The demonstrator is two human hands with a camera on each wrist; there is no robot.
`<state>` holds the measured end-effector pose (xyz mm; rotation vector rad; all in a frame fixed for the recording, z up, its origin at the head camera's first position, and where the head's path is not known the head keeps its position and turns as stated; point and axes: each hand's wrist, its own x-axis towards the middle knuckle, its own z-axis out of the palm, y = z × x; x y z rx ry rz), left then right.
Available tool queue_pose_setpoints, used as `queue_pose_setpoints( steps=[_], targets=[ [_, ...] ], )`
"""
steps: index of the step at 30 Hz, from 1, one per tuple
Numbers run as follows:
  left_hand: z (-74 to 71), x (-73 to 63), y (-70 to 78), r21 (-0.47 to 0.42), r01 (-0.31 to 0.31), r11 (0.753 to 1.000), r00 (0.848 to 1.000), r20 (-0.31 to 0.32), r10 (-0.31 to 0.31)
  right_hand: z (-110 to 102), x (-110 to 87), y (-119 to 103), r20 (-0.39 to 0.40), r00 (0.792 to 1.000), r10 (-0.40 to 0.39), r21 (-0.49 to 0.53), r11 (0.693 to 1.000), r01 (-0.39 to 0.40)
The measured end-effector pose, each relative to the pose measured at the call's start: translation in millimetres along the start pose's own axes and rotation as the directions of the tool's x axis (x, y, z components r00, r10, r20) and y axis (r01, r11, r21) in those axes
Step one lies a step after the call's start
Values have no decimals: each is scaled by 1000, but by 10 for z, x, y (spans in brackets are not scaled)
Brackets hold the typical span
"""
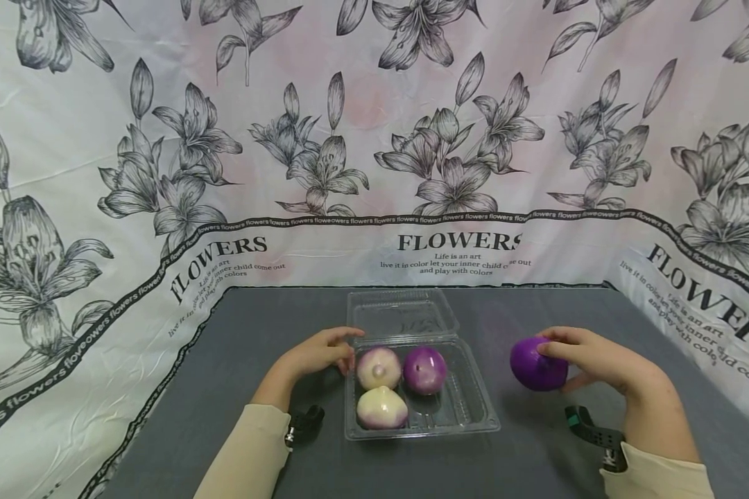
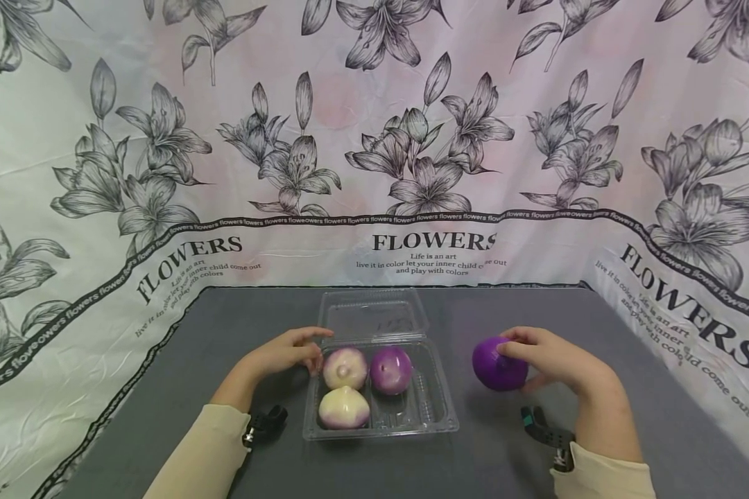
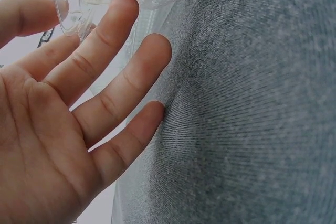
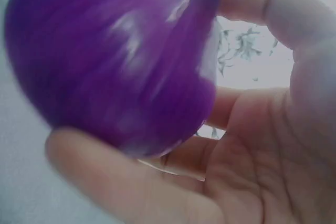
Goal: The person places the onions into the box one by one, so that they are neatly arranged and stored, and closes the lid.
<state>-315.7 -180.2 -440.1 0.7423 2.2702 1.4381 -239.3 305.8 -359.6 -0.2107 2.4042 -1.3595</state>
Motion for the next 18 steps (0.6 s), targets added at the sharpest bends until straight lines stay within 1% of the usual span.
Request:
queue_pose_setpoints(
  steps=[6,13,16,18],
  targets=[
    [-1,-12,22,4,3,1000,1000,-5,-3,37,-25,-130,-13,998,-69,19,997,69],
    [5,-8,26,4,0,1000,1000,-2,0,134,-42,-302,21,987,-156,42,987,156],
    [9,-6,26,14,4,1000,1000,-4,-4,202,-26,-368,43,983,-177,45,983,175],
    [12,-8,26,23,11,1000,1000,-6,-11,259,-4,-406,57,983,-177,40,984,175]
  ],
)
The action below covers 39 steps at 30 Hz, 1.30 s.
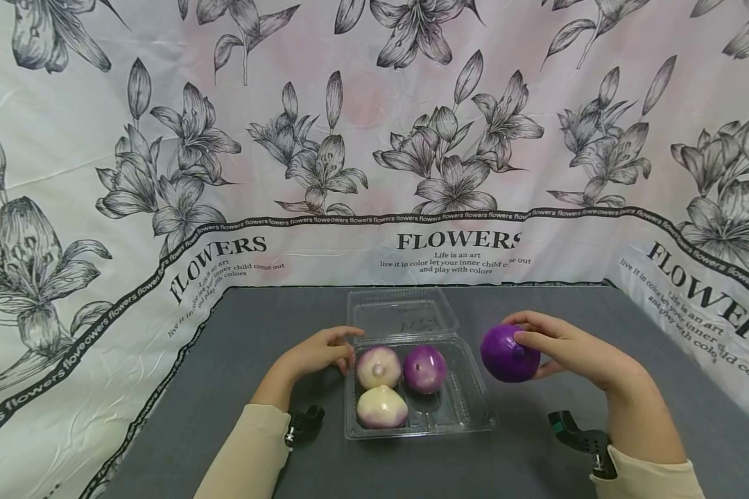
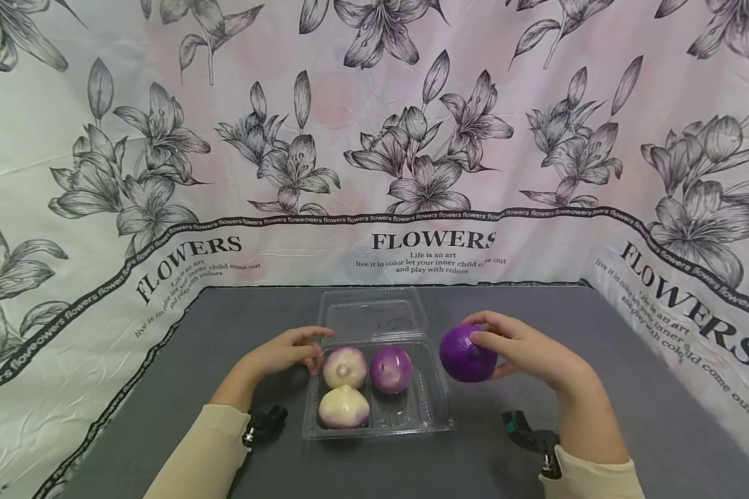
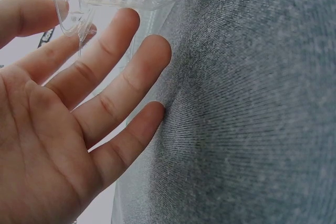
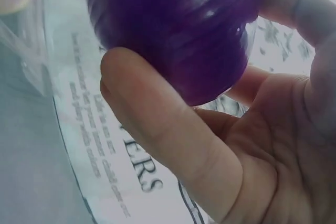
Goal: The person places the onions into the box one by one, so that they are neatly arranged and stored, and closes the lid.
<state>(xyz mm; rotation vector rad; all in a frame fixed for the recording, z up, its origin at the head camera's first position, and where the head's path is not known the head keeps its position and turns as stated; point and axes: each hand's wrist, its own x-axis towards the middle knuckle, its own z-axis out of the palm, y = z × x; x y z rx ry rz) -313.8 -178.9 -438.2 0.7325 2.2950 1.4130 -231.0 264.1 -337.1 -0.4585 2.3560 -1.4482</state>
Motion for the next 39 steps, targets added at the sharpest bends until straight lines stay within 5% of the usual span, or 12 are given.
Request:
queue_pose_setpoints(
  steps=[20,39],
  targets=[
    [3,-1,-19,3,-4,1000,1000,4,4,642,419,-23,139,990,29,-45,999,-22],
    [1,13,-36,-8,-11,1000,1000,5,11,946,476,-48,102,995,14,-235,972,11]
  ],
)
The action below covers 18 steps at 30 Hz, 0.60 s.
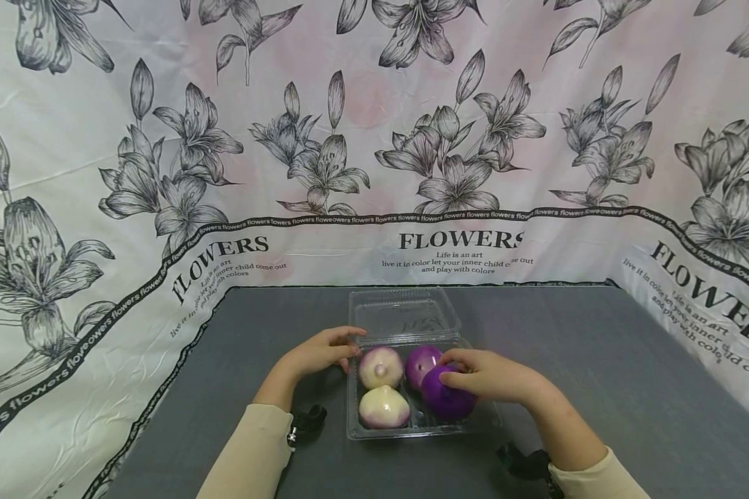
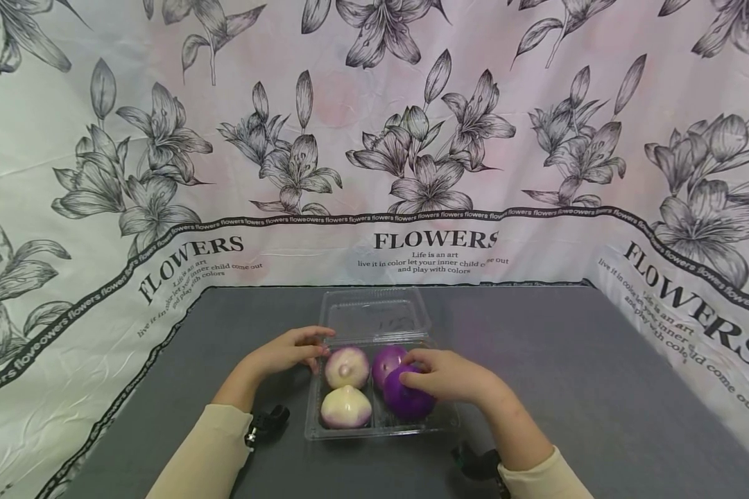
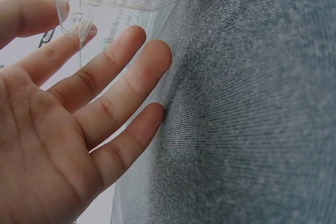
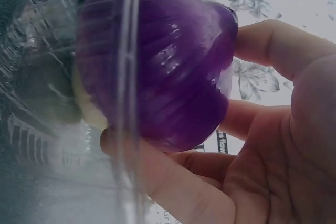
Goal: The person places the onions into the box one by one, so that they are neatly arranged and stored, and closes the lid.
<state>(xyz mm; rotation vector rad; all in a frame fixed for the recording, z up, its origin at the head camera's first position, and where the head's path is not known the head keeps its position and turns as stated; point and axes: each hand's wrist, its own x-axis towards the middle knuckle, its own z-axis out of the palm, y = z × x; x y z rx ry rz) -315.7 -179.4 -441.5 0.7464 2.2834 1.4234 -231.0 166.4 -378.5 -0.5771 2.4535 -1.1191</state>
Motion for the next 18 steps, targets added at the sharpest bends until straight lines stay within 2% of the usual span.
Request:
queue_pose_setpoints(
  steps=[10,18],
  targets=[
    [0,-7,28,-9,20,1000,1000,-4,-20,70,64,13,-2,998,-60,-132,989,59],
    [18,-1,34,-7,27,1000,999,-18,-27,143,92,37,-26,999,-30,-220,975,24]
  ],
)
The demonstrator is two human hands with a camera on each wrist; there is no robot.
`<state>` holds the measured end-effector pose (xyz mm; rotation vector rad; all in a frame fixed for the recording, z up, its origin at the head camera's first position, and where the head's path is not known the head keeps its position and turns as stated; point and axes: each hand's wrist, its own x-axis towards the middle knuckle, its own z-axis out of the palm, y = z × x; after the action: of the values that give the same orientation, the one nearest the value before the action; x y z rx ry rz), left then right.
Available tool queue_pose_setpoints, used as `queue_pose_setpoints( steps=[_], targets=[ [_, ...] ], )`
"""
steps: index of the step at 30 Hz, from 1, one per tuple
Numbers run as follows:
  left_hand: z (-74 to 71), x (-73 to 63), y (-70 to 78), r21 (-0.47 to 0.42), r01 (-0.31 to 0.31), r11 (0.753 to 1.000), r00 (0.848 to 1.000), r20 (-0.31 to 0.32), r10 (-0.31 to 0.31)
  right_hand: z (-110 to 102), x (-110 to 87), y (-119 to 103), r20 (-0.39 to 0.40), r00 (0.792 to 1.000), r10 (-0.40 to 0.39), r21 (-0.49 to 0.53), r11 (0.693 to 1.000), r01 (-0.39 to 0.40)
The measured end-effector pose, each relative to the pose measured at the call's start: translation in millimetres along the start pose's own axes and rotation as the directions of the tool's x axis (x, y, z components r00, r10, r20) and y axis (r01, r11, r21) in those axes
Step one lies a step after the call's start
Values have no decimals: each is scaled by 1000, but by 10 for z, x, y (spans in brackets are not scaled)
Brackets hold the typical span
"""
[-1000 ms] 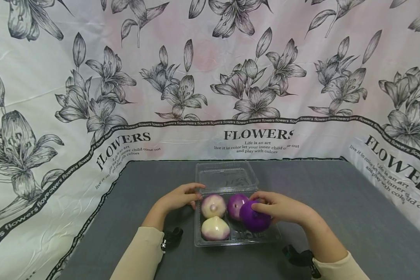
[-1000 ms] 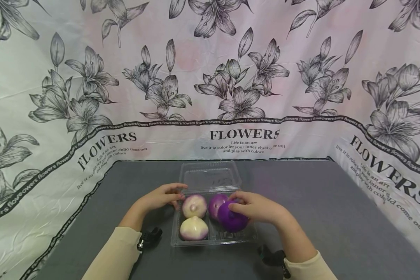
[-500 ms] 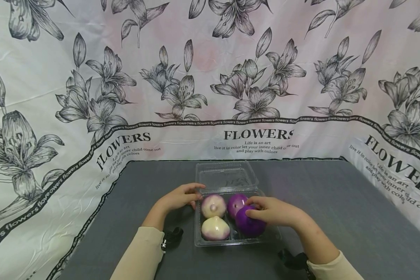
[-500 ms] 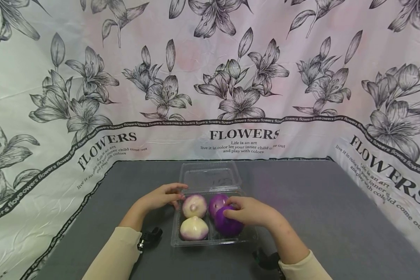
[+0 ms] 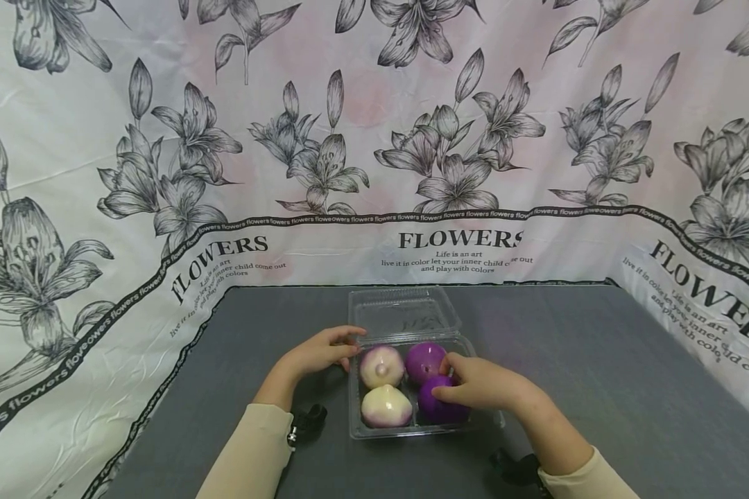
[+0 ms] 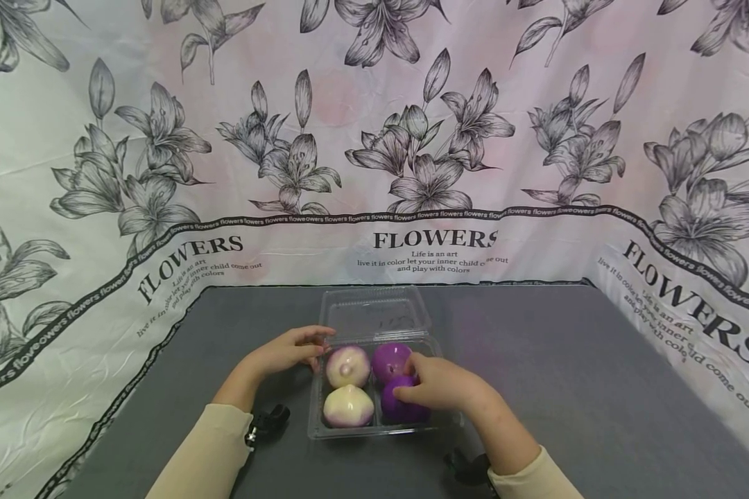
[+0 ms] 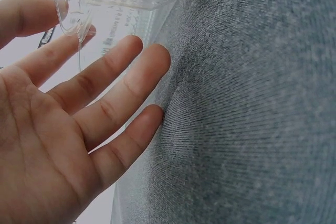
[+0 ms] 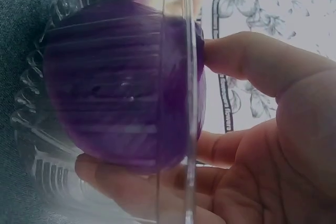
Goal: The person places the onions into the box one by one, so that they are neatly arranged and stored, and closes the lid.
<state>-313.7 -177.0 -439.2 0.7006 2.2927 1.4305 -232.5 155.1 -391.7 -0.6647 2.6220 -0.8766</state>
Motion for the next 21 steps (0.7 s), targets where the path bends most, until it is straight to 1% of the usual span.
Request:
queue_pose_setpoints(
  steps=[2,5,8,12,17,21],
  targets=[
    [3,1,-2,6,-1,1000,1000,-2,1,8,-1,-10,-6,1000,15,5,1000,-15],
    [5,0,-1,12,-6,1000,1000,-3,6,2,-13,-24,-17,1000,13,8,1000,-13],
    [7,-4,1,16,-12,1000,1000,-2,12,-20,-38,-36,-34,999,5,-6,1000,-5],
    [11,-7,10,39,-24,999,1000,-11,24,-73,-84,-57,-63,998,22,-20,1000,-23],
    [20,11,10,62,-37,997,998,-46,40,-175,-133,-69,-89,994,61,-6,998,-61],
    [29,30,-5,79,-47,996,995,-89,54,-262,-150,-60,-148,986,71,-11,997,-73]
  ],
)
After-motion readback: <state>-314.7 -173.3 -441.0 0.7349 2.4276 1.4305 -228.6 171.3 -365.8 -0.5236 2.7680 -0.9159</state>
